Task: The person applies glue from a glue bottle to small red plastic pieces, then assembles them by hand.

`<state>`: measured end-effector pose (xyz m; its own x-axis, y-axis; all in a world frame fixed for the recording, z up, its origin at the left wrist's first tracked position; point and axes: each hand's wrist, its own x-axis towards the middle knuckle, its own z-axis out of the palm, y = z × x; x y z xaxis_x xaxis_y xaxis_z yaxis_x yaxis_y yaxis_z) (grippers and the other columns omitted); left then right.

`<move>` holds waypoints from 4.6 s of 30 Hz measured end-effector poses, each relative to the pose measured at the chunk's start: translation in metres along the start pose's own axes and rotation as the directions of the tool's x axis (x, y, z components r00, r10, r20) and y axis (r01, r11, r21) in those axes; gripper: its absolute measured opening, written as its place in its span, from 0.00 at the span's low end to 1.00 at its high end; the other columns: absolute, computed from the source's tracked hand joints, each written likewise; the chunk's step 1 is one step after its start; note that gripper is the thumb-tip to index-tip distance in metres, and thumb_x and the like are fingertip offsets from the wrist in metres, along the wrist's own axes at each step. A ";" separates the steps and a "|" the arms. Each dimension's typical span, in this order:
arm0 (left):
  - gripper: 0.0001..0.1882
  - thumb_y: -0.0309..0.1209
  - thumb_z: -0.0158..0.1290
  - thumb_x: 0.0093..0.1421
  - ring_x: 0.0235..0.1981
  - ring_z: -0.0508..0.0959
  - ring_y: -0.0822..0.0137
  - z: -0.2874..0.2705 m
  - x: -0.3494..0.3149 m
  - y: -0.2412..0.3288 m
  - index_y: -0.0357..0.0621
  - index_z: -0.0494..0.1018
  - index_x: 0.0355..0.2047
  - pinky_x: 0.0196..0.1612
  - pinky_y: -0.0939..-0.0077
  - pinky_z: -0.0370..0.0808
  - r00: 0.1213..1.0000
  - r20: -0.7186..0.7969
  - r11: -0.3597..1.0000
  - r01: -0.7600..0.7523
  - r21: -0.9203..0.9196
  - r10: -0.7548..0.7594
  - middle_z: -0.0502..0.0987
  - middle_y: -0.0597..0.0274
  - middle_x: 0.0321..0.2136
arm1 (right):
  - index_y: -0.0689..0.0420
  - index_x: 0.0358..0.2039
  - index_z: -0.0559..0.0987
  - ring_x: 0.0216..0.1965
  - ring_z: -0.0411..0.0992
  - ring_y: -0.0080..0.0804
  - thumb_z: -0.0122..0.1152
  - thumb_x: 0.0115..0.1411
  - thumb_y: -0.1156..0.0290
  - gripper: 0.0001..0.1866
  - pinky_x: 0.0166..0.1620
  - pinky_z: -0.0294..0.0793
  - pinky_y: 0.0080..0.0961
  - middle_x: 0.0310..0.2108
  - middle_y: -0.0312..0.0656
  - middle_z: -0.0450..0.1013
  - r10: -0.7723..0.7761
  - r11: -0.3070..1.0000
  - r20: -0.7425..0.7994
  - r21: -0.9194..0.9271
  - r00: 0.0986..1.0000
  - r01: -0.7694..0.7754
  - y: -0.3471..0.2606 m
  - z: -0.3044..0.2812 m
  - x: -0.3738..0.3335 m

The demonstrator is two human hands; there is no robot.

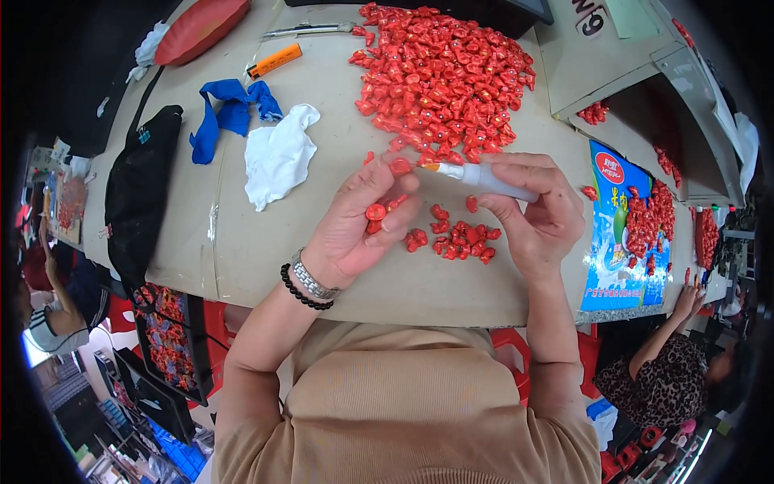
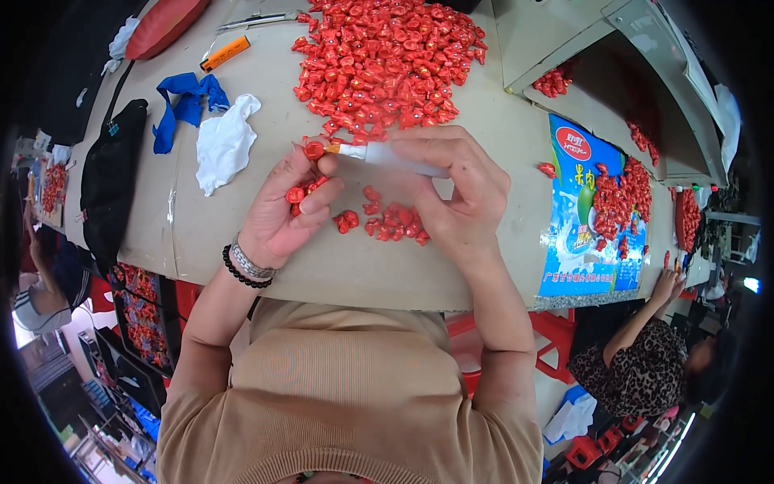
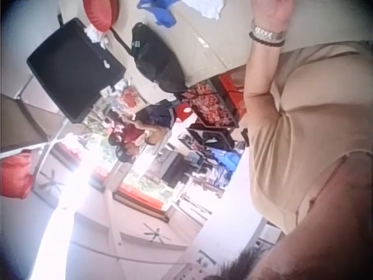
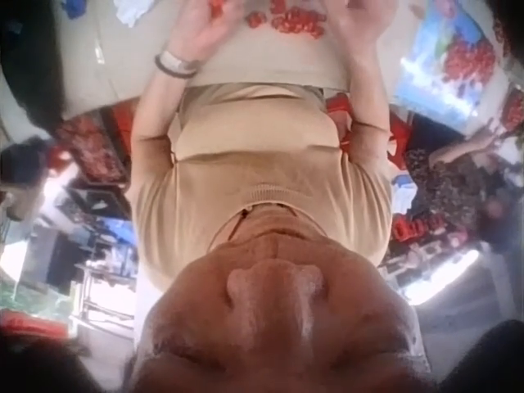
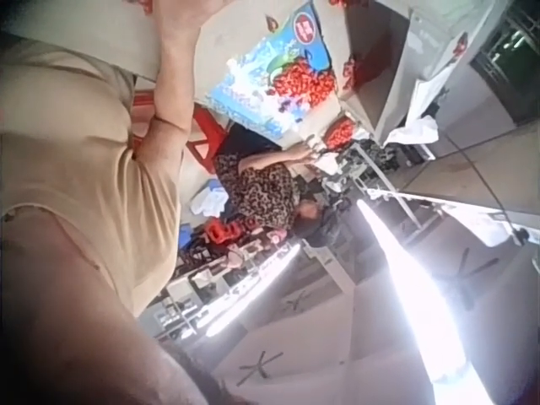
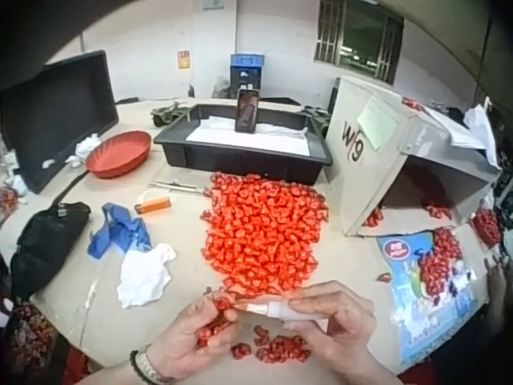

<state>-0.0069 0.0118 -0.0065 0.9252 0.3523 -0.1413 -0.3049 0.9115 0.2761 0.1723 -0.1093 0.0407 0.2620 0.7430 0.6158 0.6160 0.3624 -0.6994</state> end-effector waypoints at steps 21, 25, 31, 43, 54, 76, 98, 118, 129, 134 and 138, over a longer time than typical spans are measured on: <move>0.13 0.41 0.47 0.65 0.20 0.66 0.75 0.000 0.001 -0.003 0.47 0.72 0.42 0.12 0.89 0.55 0.998 -0.059 0.997 0.004 0.076 0.000 0.76 0.63 0.35 | 0.65 0.33 0.77 0.38 0.76 0.37 0.69 0.41 0.86 0.16 0.36 0.79 0.25 0.34 0.50 0.76 -0.060 0.981 0.030 -0.185 0.998 0.065 -0.004 0.007 0.000; 0.13 0.41 0.46 0.65 0.20 0.66 0.75 0.000 0.002 -0.003 0.47 0.71 0.43 0.12 0.89 0.55 0.999 -0.051 0.997 0.009 0.082 -0.005 0.76 0.63 0.35 | 0.65 0.33 0.77 0.38 0.77 0.37 0.68 0.41 0.87 0.16 0.36 0.80 0.25 0.34 0.50 0.76 -0.055 0.977 0.029 -0.204 0.998 0.060 -0.003 0.007 0.000; 0.14 0.40 0.46 0.65 0.20 0.65 0.75 0.001 0.001 -0.003 0.46 0.70 0.44 0.12 0.89 0.55 0.999 -0.052 0.996 0.011 0.088 -0.006 0.76 0.63 0.35 | 0.65 0.33 0.77 0.37 0.77 0.37 0.68 0.41 0.87 0.15 0.35 0.80 0.25 0.34 0.50 0.76 -0.049 0.972 0.041 -0.228 0.998 0.057 -0.003 0.008 0.001; 0.14 0.37 0.47 0.65 0.19 0.65 0.76 0.001 0.002 -0.003 0.44 0.70 0.47 0.13 0.88 0.54 0.995 -0.048 0.991 -0.079 0.112 0.085 0.74 0.65 0.35 | 0.65 0.32 0.77 0.37 0.77 0.37 0.70 0.41 0.85 0.15 0.35 0.80 0.24 0.33 0.49 0.76 -0.075 0.971 0.010 -0.228 0.997 0.076 -0.003 0.005 0.001; 0.14 0.36 0.47 0.65 0.19 0.65 0.76 0.002 0.001 -0.003 0.44 0.69 0.48 0.13 0.87 0.55 0.996 -0.046 0.991 -0.074 0.113 0.080 0.74 0.65 0.35 | 0.64 0.32 0.79 0.33 0.77 0.37 0.59 0.37 0.91 0.18 0.34 0.77 0.24 0.32 0.48 0.76 -0.077 0.974 -0.022 -0.214 0.997 0.071 -0.001 0.008 0.002; 0.11 0.30 0.50 0.63 0.17 0.65 0.77 0.003 0.002 -0.003 0.44 0.69 0.45 0.12 0.87 0.53 0.981 -0.039 0.965 -0.180 0.192 0.191 0.74 0.63 0.38 | 0.64 0.32 0.78 0.33 0.77 0.36 0.59 0.37 0.91 0.18 0.32 0.77 0.23 0.32 0.48 0.77 -0.091 0.974 -0.015 -0.212 0.996 0.085 0.000 0.006 0.002; 0.10 0.28 0.47 0.64 0.17 0.63 0.78 0.002 0.001 -0.002 0.46 0.67 0.46 0.13 0.88 0.55 0.975 0.010 0.953 -0.217 0.214 0.220 0.76 0.63 0.41 | 0.64 0.33 0.77 0.37 0.76 0.35 0.65 0.41 0.87 0.15 0.37 0.77 0.25 0.34 0.47 0.76 0.052 0.997 -0.021 -0.050 0.998 -0.053 0.003 0.006 -0.002; 0.12 0.29 0.48 0.63 0.18 0.64 0.78 0.004 0.004 0.001 0.46 0.66 0.47 0.13 0.88 0.56 0.980 -0.008 0.968 -0.194 0.162 0.198 0.73 0.64 0.40 | 0.66 0.35 0.74 0.36 0.75 0.33 0.67 0.44 0.87 0.16 0.34 0.79 0.23 0.37 0.51 0.74 0.074 0.997 -0.027 -0.004 0.997 -0.075 0.005 0.004 -0.001; 0.10 0.31 0.47 0.65 0.17 0.64 0.76 0.006 -0.003 -0.006 0.50 0.66 0.46 0.13 0.87 0.57 0.991 0.016 0.989 -0.135 0.056 0.135 0.74 0.63 0.33 | 0.64 0.33 0.76 0.36 0.75 0.35 0.68 0.43 0.86 0.15 0.37 0.75 0.25 0.34 0.47 0.76 0.230 0.962 -0.100 0.176 0.968 -0.210 -0.002 0.006 -0.005; 0.10 0.29 0.46 0.65 0.17 0.63 0.76 0.004 0.000 -0.002 0.50 0.66 0.47 0.13 0.87 0.57 0.992 0.040 0.992 -0.121 0.016 0.121 0.75 0.60 0.35 | 0.63 0.33 0.76 0.37 0.75 0.34 0.68 0.43 0.86 0.15 0.38 0.76 0.25 0.34 0.47 0.76 0.272 0.948 -0.098 0.201 0.957 -0.249 -0.002 0.006 -0.003; 0.10 0.30 0.46 0.65 0.17 0.63 0.76 0.004 0.001 0.000 0.51 0.66 0.47 0.13 0.87 0.56 0.993 0.037 0.993 -0.116 0.008 0.116 0.75 0.60 0.36 | 0.63 0.33 0.77 0.37 0.75 0.34 0.68 0.43 0.86 0.15 0.39 0.76 0.25 0.34 0.46 0.76 0.271 0.946 -0.102 0.212 0.957 -0.245 -0.002 0.007 -0.001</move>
<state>-0.0053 0.0114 -0.0031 0.8914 0.4473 -0.0730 -0.4084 0.8626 0.2985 0.1655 -0.1070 0.0395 0.4932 0.7521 0.4372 0.3609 0.2803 -0.8895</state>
